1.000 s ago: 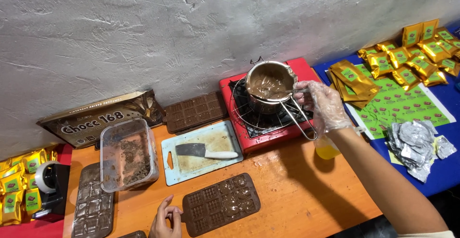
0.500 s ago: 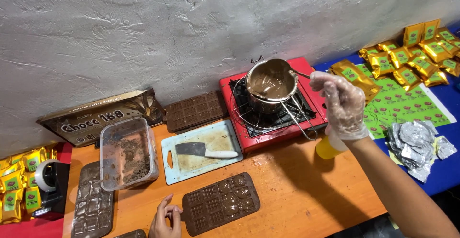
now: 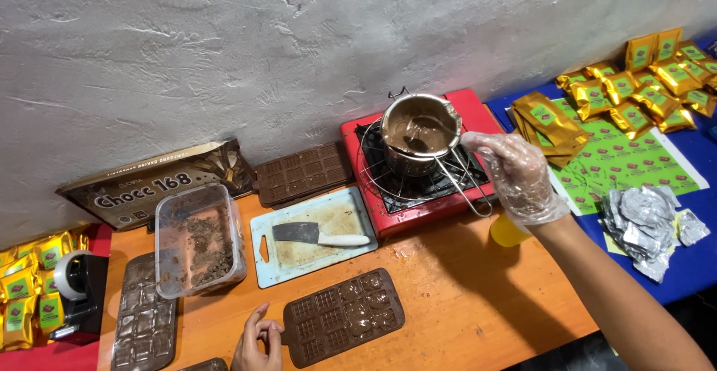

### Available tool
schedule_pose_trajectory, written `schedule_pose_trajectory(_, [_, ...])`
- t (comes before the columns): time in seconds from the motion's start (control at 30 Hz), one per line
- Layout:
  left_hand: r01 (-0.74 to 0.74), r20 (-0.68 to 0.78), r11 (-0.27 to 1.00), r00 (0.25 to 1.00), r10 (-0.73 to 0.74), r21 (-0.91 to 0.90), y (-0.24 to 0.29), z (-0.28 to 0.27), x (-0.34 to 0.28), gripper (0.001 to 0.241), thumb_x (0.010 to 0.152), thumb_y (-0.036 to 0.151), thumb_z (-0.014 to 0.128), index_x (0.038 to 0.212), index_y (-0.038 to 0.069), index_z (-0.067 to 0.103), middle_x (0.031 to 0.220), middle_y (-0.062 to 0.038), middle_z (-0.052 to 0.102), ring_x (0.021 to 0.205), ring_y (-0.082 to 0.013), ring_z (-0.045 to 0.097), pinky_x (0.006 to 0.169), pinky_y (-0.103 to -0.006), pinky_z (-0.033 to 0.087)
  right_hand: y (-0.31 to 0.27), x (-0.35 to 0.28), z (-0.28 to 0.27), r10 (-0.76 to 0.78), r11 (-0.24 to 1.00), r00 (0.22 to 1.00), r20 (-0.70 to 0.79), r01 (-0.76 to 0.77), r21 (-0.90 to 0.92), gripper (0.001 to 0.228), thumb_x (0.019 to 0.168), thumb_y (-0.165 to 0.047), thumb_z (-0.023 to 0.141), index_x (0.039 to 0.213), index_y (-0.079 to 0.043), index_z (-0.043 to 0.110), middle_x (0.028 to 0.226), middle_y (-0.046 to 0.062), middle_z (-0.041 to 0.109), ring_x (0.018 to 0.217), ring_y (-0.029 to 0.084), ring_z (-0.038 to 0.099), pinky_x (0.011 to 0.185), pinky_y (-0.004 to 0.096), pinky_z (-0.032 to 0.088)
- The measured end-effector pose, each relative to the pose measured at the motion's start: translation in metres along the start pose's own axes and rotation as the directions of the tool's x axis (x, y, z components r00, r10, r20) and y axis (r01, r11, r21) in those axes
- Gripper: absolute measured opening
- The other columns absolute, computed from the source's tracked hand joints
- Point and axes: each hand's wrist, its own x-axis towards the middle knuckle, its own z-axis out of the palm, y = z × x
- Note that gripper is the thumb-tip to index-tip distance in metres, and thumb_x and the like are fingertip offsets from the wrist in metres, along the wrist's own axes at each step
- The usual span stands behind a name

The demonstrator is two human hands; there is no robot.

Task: Stirring melted chocolate in a pot on a stove and filling chocolate bar molds using a spoon.

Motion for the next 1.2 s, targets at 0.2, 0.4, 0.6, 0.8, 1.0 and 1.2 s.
schedule_pose_trajectory(0.2, [0.014, -0.010, 1.000, 1.000, -0.014, 0.009, 0.005, -0.003, -0.001, 0.034, 0.087, 0.025, 0.052, 0.120, 0.021, 0.059, 0.067, 0.008, 0.067, 0.060, -0.0100, 0.058, 0.063, -0.0241, 0.046, -0.003, 0.000, -0.004, 0.005, 1.000, 1.000, -0.031, -0.005, -0.013, 0.020, 0.098, -0.003, 0.044, 0.104, 0.001, 0.062, 0.102, 0.011, 0.067, 0.088, 0.023, 0.065, 0.080, 0.033, 0.049])
schedule_pose_trajectory(0.4, [0.014, -0.014, 1.000, 1.000, -0.013, 0.022, 0.005, -0.003, -0.001, 0.034, 0.086, 0.025, 0.052, 0.120, 0.022, 0.058, 0.068, 0.009, 0.067, 0.060, -0.0094, 0.059, 0.063, -0.0245, 0.046, -0.003, -0.006, -0.001, 0.041, 0.996, 0.997, -0.059, -0.037, 0.075, 0.021, 0.098, -0.004, 0.044, 0.109, 0.005, 0.059, 0.101, 0.015, 0.066, 0.090, 0.023, 0.065, 0.080, 0.031, 0.054])
schedule_pose_trajectory(0.6, [-0.013, -0.027, 1.000, 1.000, 0.013, 0.003, 0.003, -0.003, -0.001, 0.034, 0.086, 0.024, 0.052, 0.120, 0.020, 0.059, 0.067, 0.008, 0.067, 0.060, -0.0094, 0.058, 0.063, -0.0241, 0.046, -0.001, -0.012, 0.000, 0.127, 0.986, 0.989, -0.078, -0.118, 0.115, 0.021, 0.098, -0.008, 0.046, 0.108, 0.005, 0.059, 0.100, 0.018, 0.066, 0.088, 0.025, 0.067, 0.081, 0.032, 0.057])
schedule_pose_trajectory(0.8, [0.025, 0.003, 1.000, 1.000, -0.025, 0.004, 0.002, -0.002, 0.000, 0.035, 0.087, 0.027, 0.051, 0.120, 0.021, 0.058, 0.069, 0.008, 0.067, 0.062, -0.0091, 0.060, 0.064, -0.0246, 0.046, -0.001, -0.018, 0.000, 0.069, 0.996, 0.998, -0.003, -0.069, 0.058, 0.022, 0.097, -0.008, 0.045, 0.112, 0.000, 0.060, 0.103, 0.012, 0.066, 0.089, 0.020, 0.065, 0.077, 0.030, 0.054])
schedule_pose_trajectory(1.0, [-0.024, -0.004, 1.000, 1.000, 0.024, 0.014, -0.002, 0.000, 0.000, 0.036, 0.087, 0.029, 0.050, 0.122, 0.020, 0.056, 0.068, 0.009, 0.067, 0.061, -0.0089, 0.059, 0.062, -0.0253, 0.047, -0.010, -0.014, 0.001, 0.422, 0.903, 0.907, -0.022, -0.418, 0.096, 0.039, 0.099, -0.030, 0.038, 0.109, -0.003, 0.064, 0.091, 0.011, 0.070, 0.056, 0.013, 0.064, 0.048, 0.021, 0.052])
schedule_pose_trajectory(1.2, [-0.026, -0.024, 0.999, 0.999, 0.027, 0.025, -0.001, 0.001, 0.000, 0.034, 0.087, 0.027, 0.051, 0.120, 0.020, 0.058, 0.068, 0.009, 0.066, 0.060, -0.0089, 0.059, 0.062, -0.0252, 0.045, -0.014, -0.003, 0.006, 0.860, 0.280, 0.499, 0.102, -0.631, 0.724, 0.027, 0.095, -0.018, 0.050, 0.104, 0.004, 0.062, 0.087, 0.017, 0.066, 0.065, 0.017, 0.061, 0.056, 0.024, 0.054])
